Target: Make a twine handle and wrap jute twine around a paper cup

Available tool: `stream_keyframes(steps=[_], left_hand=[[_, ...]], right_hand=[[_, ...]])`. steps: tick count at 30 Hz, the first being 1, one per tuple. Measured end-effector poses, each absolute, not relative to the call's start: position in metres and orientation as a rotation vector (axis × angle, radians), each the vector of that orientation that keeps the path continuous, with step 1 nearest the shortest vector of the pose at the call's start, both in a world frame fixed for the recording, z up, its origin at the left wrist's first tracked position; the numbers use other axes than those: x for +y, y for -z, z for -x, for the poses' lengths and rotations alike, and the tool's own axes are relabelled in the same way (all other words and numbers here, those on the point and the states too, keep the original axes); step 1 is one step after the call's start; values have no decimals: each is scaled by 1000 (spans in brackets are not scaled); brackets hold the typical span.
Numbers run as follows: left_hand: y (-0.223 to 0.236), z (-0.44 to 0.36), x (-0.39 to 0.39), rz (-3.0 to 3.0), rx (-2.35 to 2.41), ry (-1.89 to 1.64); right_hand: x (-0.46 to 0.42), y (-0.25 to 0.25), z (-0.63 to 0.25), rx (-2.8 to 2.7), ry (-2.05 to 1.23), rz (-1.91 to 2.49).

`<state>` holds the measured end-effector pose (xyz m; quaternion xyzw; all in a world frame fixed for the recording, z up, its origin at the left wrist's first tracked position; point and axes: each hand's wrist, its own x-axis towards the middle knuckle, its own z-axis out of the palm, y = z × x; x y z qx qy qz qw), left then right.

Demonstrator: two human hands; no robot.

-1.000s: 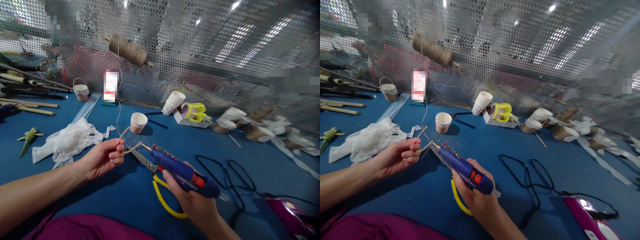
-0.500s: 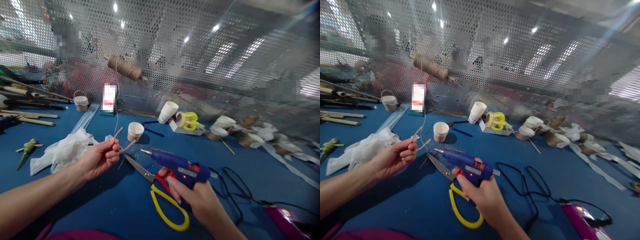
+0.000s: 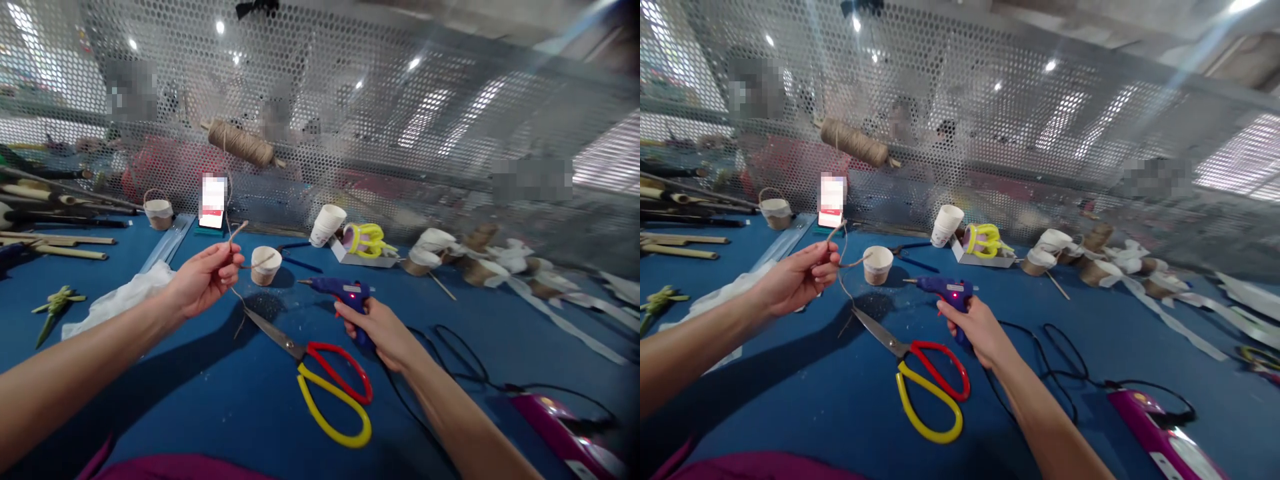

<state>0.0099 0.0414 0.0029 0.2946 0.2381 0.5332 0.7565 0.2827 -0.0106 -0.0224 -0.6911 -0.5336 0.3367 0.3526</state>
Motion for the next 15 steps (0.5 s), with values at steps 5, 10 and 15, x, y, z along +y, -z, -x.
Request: stream_keyframes(steps=[5,10,15], left_hand=[[-7,-17,52,-795,542,-1206],[-10,-21,65,-1111,643,-1222],[-28,-24,70,-1548,817,-1164]], right_hand=[[6,31,-297,-1524,-558,1981],[13,41,-307,-1648,-264,2068],[13,22,-303,-1740,-78,2058]])
